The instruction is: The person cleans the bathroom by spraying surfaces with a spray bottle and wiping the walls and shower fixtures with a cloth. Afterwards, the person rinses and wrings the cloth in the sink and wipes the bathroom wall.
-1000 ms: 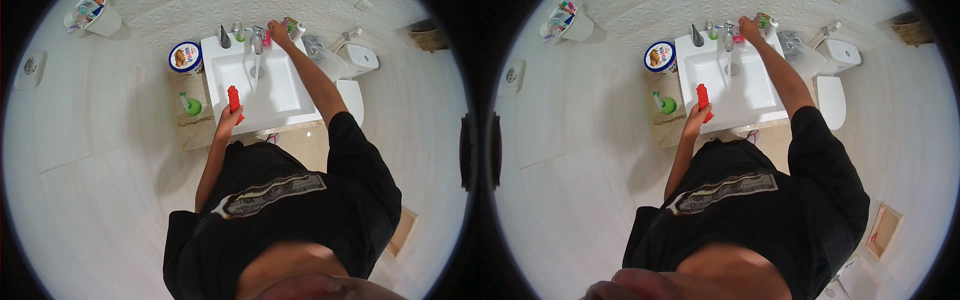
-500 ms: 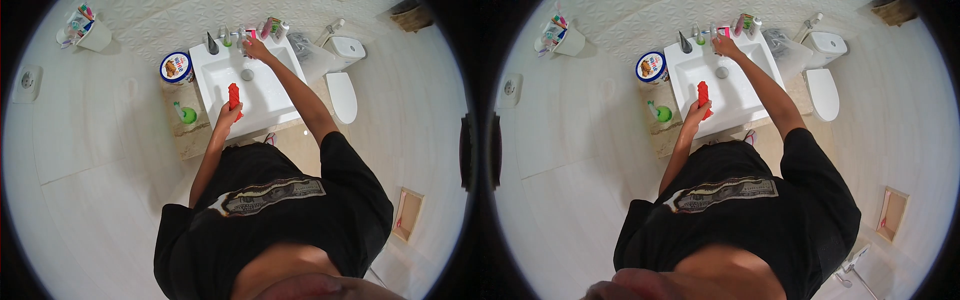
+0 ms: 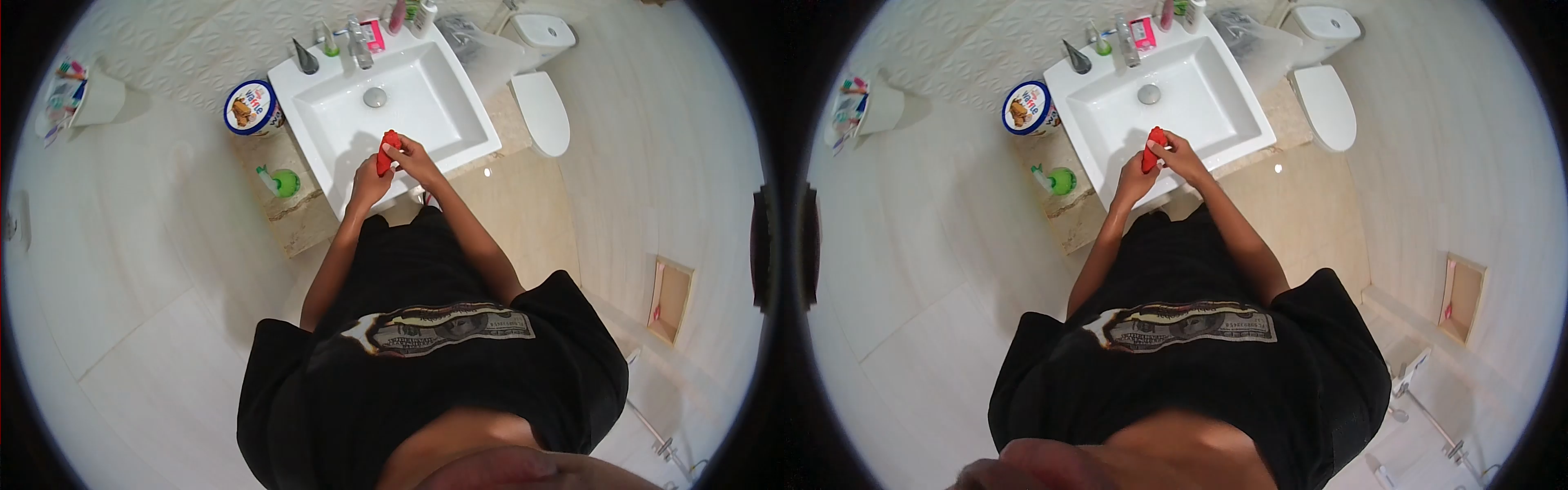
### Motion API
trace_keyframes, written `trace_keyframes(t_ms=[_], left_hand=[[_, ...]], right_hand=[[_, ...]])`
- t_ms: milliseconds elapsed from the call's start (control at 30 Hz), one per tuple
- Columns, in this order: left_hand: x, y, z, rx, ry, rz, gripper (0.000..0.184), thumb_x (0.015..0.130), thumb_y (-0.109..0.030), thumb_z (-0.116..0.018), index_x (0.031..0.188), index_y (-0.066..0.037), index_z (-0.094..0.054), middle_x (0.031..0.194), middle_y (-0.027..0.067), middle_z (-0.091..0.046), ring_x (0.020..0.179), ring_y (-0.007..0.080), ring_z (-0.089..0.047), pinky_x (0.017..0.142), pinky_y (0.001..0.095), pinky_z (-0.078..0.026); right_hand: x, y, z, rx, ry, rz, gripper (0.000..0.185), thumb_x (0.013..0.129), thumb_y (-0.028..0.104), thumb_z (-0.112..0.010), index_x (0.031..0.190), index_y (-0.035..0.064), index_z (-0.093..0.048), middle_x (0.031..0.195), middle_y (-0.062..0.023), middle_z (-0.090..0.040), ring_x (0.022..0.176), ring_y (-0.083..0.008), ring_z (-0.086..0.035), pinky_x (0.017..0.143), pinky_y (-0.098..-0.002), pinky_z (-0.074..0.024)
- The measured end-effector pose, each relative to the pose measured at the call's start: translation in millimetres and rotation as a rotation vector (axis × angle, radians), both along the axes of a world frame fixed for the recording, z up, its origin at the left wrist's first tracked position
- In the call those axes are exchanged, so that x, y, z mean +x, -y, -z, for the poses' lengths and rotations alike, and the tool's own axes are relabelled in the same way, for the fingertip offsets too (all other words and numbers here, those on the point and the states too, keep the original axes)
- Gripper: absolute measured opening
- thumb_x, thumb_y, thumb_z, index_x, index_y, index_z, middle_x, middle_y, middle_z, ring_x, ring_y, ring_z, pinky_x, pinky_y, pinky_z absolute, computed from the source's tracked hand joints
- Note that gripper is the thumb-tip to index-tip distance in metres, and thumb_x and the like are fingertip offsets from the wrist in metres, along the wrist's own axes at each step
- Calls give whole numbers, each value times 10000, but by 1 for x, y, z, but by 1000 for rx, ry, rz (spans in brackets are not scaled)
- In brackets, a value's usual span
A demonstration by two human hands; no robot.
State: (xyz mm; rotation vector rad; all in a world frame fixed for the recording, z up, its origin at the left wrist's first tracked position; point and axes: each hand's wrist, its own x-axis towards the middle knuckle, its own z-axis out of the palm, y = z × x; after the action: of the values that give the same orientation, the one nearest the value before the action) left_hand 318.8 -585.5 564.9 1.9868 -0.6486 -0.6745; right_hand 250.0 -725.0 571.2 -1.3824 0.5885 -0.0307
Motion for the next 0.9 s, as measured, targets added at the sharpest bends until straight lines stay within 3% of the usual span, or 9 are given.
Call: trace_keyframes(t_ms=[67, 167, 300, 433, 467, 633, 667, 767, 900], left_hand=[[-3, 5, -1, -3, 52, 53, 378, 812, -198, -715, 1123, -2, -623, 969, 227, -681, 917, 367, -670, 817, 430, -521], [-9, 16, -17, -19, -24, 41, 443, 799, -243, -760, 1141, 3, -624, 974, 218, -687, 903, 324, -687, 800, 394, -534], [-15, 32, -21, -36, 67, 28, 500, 798, -299, -795, 1158, 6, -631, 976, 194, -697, 857, 275, -702, 756, 360, -547], [-38, 49, -30, -145, -70, -1, 367, 901, -270, -718, 1140, -2, -643, 943, 141, -714, 808, 245, -696, 757, 352, -547], [-50, 53, -43, -170, -178, -11, 346, 985, -313, -616, 1135, -2, -638, 861, 109, -698, 732, 182, -664, 700, 316, -529], [-79, 64, -38, -376, -832, 82, 513, 1053, -469, -396, 1184, -15, -595, 777, 61, -631, 633, 134, -575, 638, 282, -480], [-83, 64, -38, -418, -1015, 102, 553, 1061, -498, -348, 1196, -16, -582, 771, 57, -618, 629, 132, -562, 639, 281, -473], [-89, 66, -27, -685, -1366, 314, 588, 1055, -524, -329, 1241, -16, -558, 817, 61, -623, 646, 146, -569, 640, 290, -481], [-112, 73, -70, -347, -831, 79, 535, 1013, -480, -485, 1275, -18, -555, 886, 69, -643, 693, 151, -603, 688, 302, -519]], right_hand=[[-11, 17, -2, -90, -9, -29, 393, 941, 319, -676, 1226, 53, -628, 1039, -33, -668, 924, -131, -622, 760, -293, -528], [-29, 24, -10, 18, 38, 186, 351, 920, 305, -699, 1150, 42, -657, 956, -34, -674, 843, -113, -622, 715, -274, -527], [-53, 37, -9, 344, 95, 412, 299, 956, 200, -641, 1205, 36, -617, 998, -65, -670, 889, -158, -658, 761, -309, -549], [-78, 62, -27, 484, 187, 435, 337, 967, 154, -619, 1284, 57, -555, 1071, -62, -654, 940, -164, -653, 811, -321, -554], [-85, 69, -32, 459, 217, 390, 347, 970, 143, -615, 1298, 60, -541, 1083, -62, -651, 951, -160, -649, 819, -323, -554], [-127, 109, -56, 317, 376, 118, 366, 982, 122, -602, 1333, 91, -504, 1138, -68, -639, 1052, -169, -621, 922, -345, -510], [-136, 119, -56, 346, 436, 33, 250, 979, 69, -579, 1222, 95, -530, 1198, -93, -610, 1127, -187, -585, 974, -361, -479], [-159, 135, -58, 453, 614, -169, 193, 964, -12, -557, 1132, 79, -533, 1251, -102, -580, 1149, -188, -574, 993, -347, -470], [-169, 136, -53, 522, 516, -79, 105, 1002, 90, -540, 1107, 94, -544, 1275, -113, -568, 1186, -196, -560, 1012, -366, -464]])
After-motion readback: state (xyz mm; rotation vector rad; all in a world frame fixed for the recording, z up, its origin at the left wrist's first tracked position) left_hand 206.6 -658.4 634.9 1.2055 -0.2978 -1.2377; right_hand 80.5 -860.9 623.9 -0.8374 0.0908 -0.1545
